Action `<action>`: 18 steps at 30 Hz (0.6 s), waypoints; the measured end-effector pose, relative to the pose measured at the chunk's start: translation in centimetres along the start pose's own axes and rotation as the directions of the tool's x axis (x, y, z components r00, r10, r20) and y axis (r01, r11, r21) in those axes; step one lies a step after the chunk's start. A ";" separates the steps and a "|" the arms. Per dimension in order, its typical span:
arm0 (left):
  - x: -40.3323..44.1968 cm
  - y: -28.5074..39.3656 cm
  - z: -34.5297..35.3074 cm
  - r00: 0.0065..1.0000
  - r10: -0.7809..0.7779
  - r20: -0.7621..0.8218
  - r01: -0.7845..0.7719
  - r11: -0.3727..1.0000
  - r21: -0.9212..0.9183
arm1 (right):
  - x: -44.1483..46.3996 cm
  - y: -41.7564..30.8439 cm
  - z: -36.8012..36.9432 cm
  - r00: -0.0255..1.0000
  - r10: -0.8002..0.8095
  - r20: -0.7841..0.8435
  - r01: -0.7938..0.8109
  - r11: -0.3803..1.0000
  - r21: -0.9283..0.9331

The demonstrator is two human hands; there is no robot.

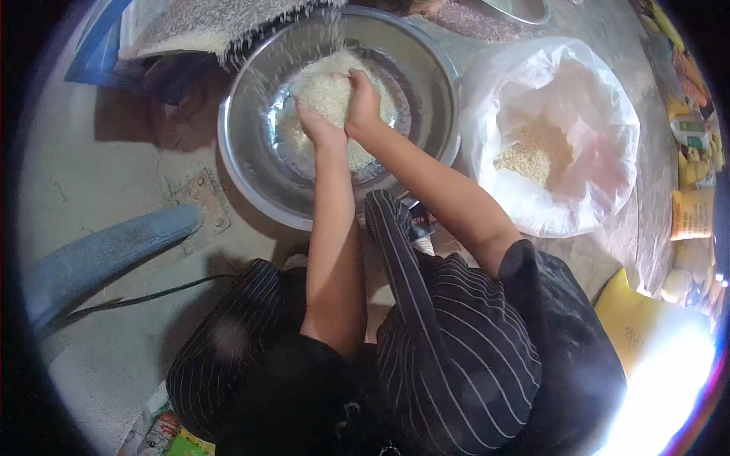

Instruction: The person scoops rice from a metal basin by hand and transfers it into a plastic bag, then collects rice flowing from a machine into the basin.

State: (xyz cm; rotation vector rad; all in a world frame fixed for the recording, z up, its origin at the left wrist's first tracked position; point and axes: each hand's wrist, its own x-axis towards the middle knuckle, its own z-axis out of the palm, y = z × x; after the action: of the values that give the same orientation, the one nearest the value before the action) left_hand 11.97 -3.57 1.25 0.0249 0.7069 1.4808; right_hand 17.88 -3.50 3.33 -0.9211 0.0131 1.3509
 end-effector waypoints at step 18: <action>-8.9 -0.8 7.9 0.996 0.086 0.039 -0.090 0.990 0.113 | -6.4 -6.6 -0.2 0.997 0.052 0.048 -0.063 0.962 0.267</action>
State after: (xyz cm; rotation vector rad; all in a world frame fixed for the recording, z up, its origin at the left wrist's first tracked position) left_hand 16.77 -8.62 10.93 0.1706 0.7703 1.5191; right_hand 21.70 -8.42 10.13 -0.6686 0.1886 1.3822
